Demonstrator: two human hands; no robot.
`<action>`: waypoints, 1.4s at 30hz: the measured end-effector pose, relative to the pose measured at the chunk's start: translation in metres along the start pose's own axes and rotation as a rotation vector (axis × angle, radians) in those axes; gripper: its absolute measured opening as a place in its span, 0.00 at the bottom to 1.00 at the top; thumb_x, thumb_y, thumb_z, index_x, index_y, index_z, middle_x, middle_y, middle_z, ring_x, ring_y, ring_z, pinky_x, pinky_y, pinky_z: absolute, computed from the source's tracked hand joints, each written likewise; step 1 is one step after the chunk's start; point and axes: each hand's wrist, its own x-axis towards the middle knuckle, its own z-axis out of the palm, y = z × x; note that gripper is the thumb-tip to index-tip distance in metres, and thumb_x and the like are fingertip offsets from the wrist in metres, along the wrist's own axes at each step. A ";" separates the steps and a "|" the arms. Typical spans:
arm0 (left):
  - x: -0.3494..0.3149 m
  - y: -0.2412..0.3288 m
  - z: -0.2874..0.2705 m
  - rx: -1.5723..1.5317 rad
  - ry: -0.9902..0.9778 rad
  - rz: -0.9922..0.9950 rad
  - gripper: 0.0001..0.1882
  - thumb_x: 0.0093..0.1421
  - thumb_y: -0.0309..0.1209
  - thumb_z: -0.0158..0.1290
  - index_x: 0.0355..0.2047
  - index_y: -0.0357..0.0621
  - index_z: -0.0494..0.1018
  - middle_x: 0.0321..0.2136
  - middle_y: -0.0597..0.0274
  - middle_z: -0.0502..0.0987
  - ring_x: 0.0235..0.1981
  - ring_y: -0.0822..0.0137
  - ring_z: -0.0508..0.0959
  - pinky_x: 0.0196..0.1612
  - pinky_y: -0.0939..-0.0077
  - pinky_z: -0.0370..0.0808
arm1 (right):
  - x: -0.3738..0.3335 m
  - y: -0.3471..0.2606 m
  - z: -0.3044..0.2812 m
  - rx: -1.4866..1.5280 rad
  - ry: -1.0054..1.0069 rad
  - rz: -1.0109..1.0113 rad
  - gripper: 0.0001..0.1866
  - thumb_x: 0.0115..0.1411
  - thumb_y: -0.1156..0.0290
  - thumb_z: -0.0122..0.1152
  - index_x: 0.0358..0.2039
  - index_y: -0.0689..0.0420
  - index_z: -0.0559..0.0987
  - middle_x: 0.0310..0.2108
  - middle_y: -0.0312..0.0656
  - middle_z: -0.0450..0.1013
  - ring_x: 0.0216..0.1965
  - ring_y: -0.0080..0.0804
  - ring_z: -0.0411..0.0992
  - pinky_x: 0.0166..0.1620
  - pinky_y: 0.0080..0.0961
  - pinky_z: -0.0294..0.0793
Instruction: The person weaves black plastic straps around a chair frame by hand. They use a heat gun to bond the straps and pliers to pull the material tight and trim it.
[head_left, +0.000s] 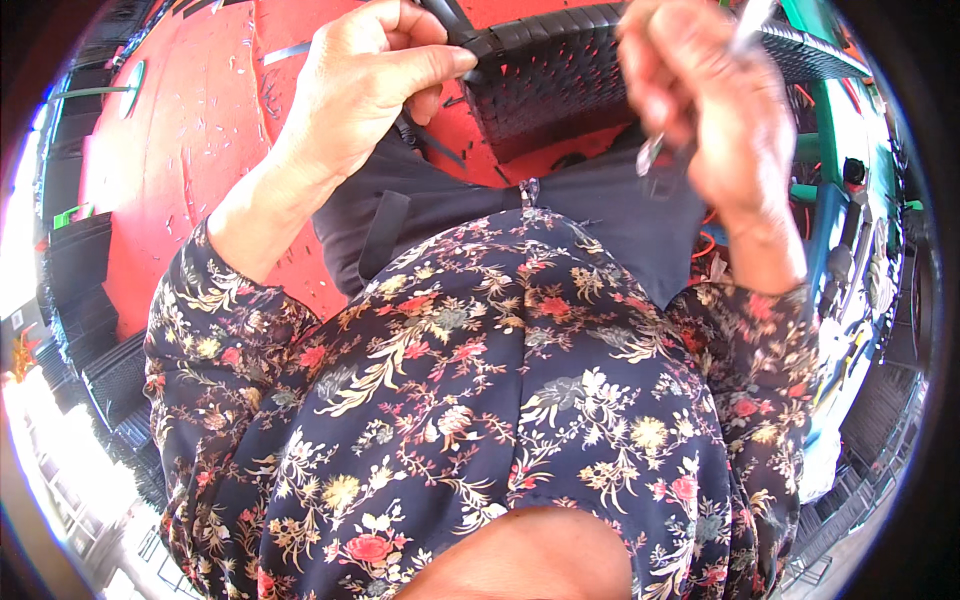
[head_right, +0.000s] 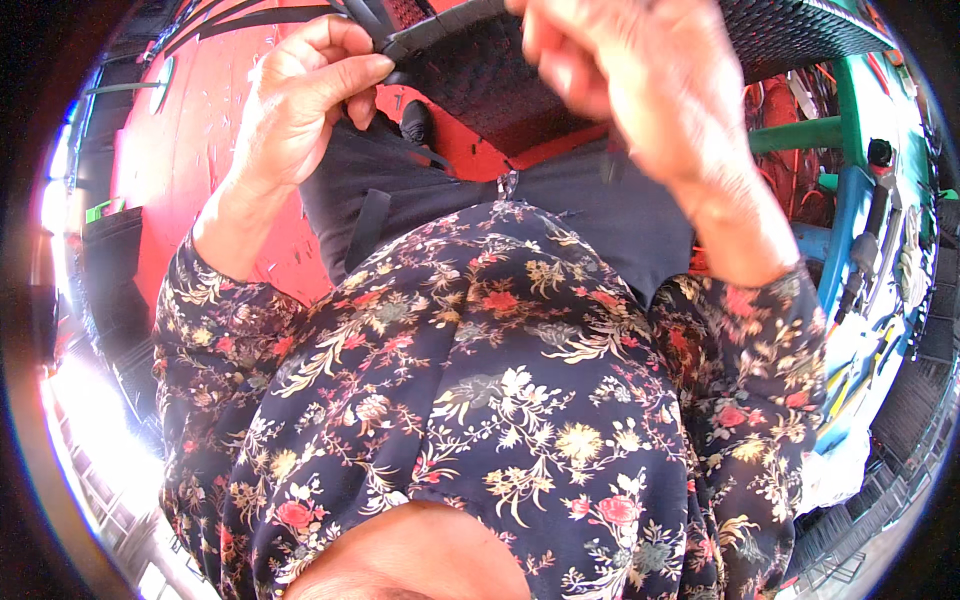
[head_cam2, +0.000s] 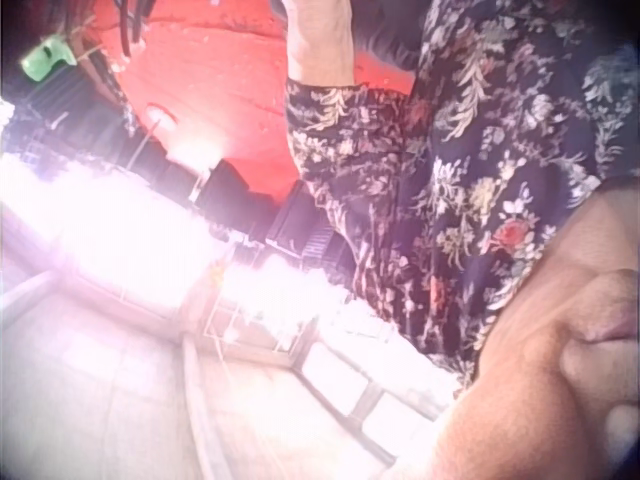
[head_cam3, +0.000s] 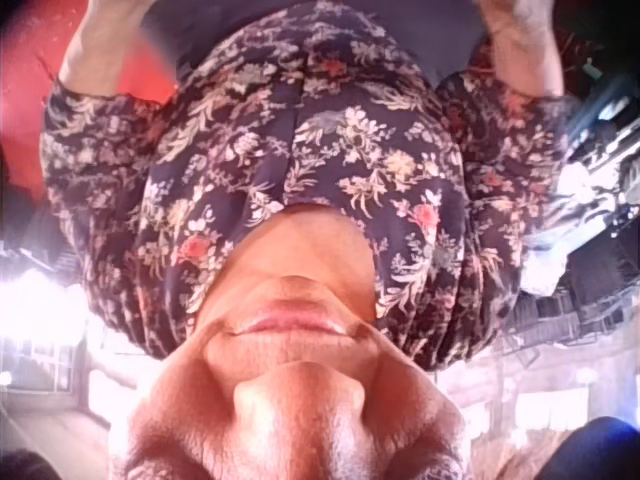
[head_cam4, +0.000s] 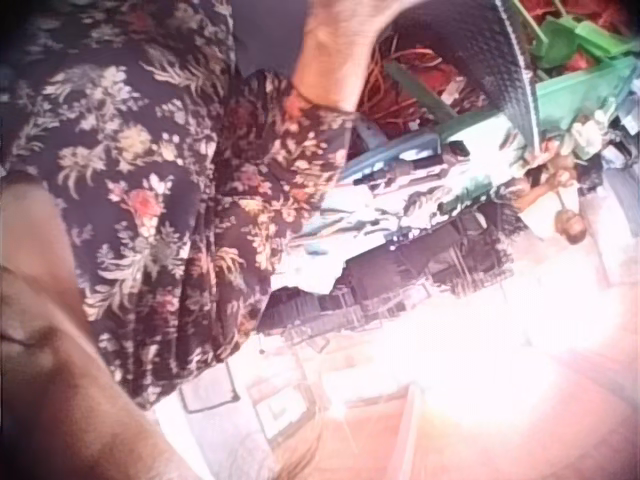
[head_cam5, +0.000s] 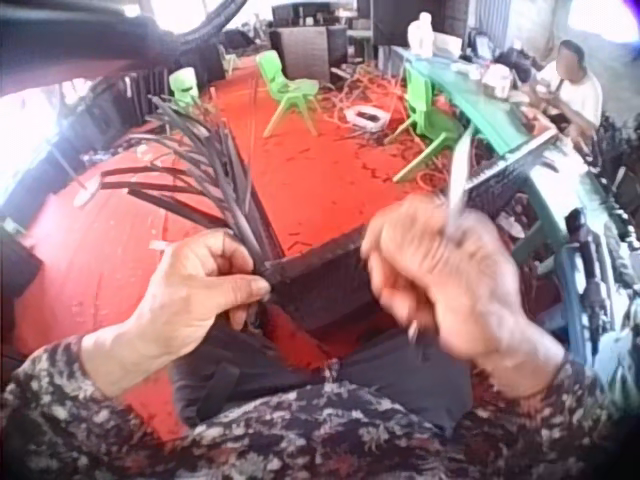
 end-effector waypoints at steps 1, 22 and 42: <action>0.001 -0.004 -0.005 -0.010 -0.027 0.024 0.08 0.58 0.25 0.58 0.36 0.37 0.71 0.24 0.66 0.75 0.19 0.78 0.72 0.23 0.86 0.68 | -0.013 0.014 0.012 0.084 0.012 0.149 0.16 0.64 0.57 0.57 0.32 0.58 0.77 0.18 0.31 0.70 0.16 0.14 0.64 0.17 0.13 0.58; 0.009 0.000 -0.023 0.289 -0.175 0.223 0.18 0.59 0.21 0.55 0.51 0.39 0.74 0.29 0.74 0.70 0.24 0.86 0.65 0.26 0.91 0.63 | -0.033 0.064 0.069 0.475 -0.024 0.281 0.08 0.65 0.77 0.52 0.41 0.69 0.73 0.25 0.37 0.71 0.19 0.16 0.66 0.21 0.13 0.65; 0.017 0.012 -0.007 0.391 -0.153 0.318 0.17 0.60 0.19 0.54 0.50 0.37 0.74 0.20 0.78 0.62 0.22 0.86 0.62 0.27 0.90 0.62 | -0.031 0.068 0.090 0.619 0.264 0.142 0.10 0.62 0.80 0.55 0.45 0.65 0.75 0.27 0.39 0.73 0.22 0.19 0.66 0.23 0.13 0.66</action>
